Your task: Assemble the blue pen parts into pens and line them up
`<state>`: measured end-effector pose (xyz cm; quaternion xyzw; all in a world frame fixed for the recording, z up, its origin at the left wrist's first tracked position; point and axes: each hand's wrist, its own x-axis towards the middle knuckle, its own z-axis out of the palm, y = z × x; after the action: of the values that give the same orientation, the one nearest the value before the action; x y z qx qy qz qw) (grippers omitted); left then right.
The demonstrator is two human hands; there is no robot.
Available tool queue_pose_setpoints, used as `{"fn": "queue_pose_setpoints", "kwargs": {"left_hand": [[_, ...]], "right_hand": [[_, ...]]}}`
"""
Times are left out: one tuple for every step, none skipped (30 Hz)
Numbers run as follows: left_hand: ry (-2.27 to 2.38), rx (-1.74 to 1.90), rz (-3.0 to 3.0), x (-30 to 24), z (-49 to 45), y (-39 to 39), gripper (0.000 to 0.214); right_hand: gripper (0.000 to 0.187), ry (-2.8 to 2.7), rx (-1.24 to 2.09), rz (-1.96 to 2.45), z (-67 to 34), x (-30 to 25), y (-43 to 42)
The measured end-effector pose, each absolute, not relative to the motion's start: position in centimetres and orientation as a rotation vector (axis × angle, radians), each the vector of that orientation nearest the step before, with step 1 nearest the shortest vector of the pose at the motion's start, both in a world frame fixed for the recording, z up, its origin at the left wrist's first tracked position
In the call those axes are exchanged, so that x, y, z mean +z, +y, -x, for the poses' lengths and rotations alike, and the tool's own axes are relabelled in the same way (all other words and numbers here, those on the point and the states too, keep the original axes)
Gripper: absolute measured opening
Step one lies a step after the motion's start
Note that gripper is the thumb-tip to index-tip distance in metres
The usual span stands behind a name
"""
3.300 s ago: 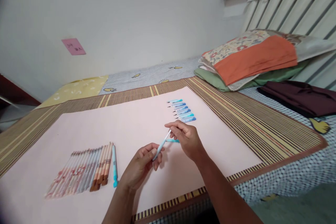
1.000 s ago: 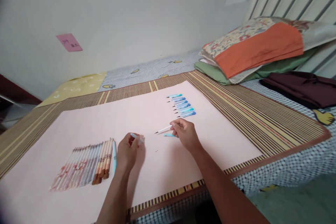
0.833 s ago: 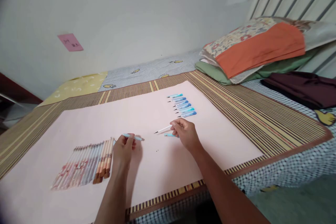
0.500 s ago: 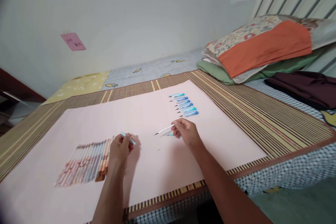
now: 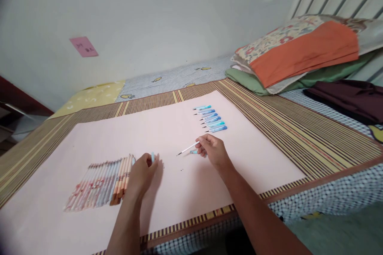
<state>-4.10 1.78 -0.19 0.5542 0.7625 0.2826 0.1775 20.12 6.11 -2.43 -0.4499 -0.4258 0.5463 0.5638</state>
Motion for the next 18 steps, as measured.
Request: {"fn": "queue_pose_setpoints", "kwargs": {"left_hand": [[2.148, 0.744, -1.577, -0.1, 3.8, 1.7, 0.031], [2.132, 0.705, -1.581, 0.0, 3.4, 1.6, 0.031], [2.122, 0.674, -1.581, 0.0, 3.1, 1.6, 0.031], [2.12, 0.654, -1.583, 0.0, 2.9, 1.6, 0.031], [2.122, 0.646, -1.59, -0.1, 2.7, 1.6, 0.03], [2.126, 0.646, -1.597, -0.2, 2.6, 1.7, 0.029], [2.131, 0.654, -1.605, -0.3, 2.5, 1.7, 0.029], [2.13, 0.663, -1.613, -0.5, 2.5, 1.7, 0.028], [2.128, 0.67, -1.618, -0.6, 2.5, 1.7, 0.028], [2.125, 0.671, -1.622, -0.7, 2.5, 1.8, 0.029], [2.124, 0.666, -1.626, -0.7, 2.5, 1.8, 0.029], [2.124, 0.66, -1.633, -0.8, 2.5, 1.8, 0.03], [2.125, 0.652, -1.642, -0.8, 2.5, 1.8, 0.03], [2.125, 0.646, -1.65, -0.8, 2.5, 1.8, 0.03], [2.123, 0.645, -1.659, -0.8, 2.5, 1.9, 0.03], [2.118, 0.646, -1.667, -0.8, 2.4, 1.9, 0.03], [2.115, 0.649, -1.67, -0.8, 2.4, 1.9, 0.03], [2.109, 0.648, -1.67, -0.8, 2.4, 1.9, 0.03]], "right_hand": [[0.037, -0.998, 1.296, 1.055, -20.1, -2.3, 6.0], [0.038, -0.991, 1.311, 1.048, -20.0, -2.2, 5.9], [0.038, -0.978, 1.33, 1.039, -19.9, -2.1, 5.8], [0.039, -0.957, 1.351, 1.026, -19.9, -2.0, 5.7], [0.039, -0.93, 1.372, 1.013, -19.8, -2.0, 5.7], [0.039, -0.9, 1.39, 1.0, -19.7, -1.9, 5.6], [0.039, -0.869, 1.402, 0.99, -19.7, -1.9, 5.6], [0.039, -0.84, 1.411, 0.984, -19.7, -1.9, 5.6], [0.039, -0.819, 1.416, 0.981, -19.7, -1.9, 5.6], [0.039, -0.807, 1.415, 0.983, -19.7, -1.9, 5.7], [0.04, -0.802, 1.408, 0.989, -19.7, -2.0, 5.7], [0.04, -0.803, 1.397, 0.996, -19.7, -2.0, 5.7], [0.039, -0.808, 1.385, 1.001, -19.7, -2.0, 5.7], [0.039, -0.814, 1.377, 1.004, -19.7, -2.0, 5.7], [0.039, -0.818, 1.374, 1.003, -19.7, -2.0, 5.6], [0.038, -0.818, 1.375, 1.002, -19.7, -2.0, 5.6], [0.038, -0.815, 1.381, 1.0, -19.6, -1.9, 5.6], [0.039, -0.811, 1.386, 1.001, -19.6, -1.9, 5.6]]}}
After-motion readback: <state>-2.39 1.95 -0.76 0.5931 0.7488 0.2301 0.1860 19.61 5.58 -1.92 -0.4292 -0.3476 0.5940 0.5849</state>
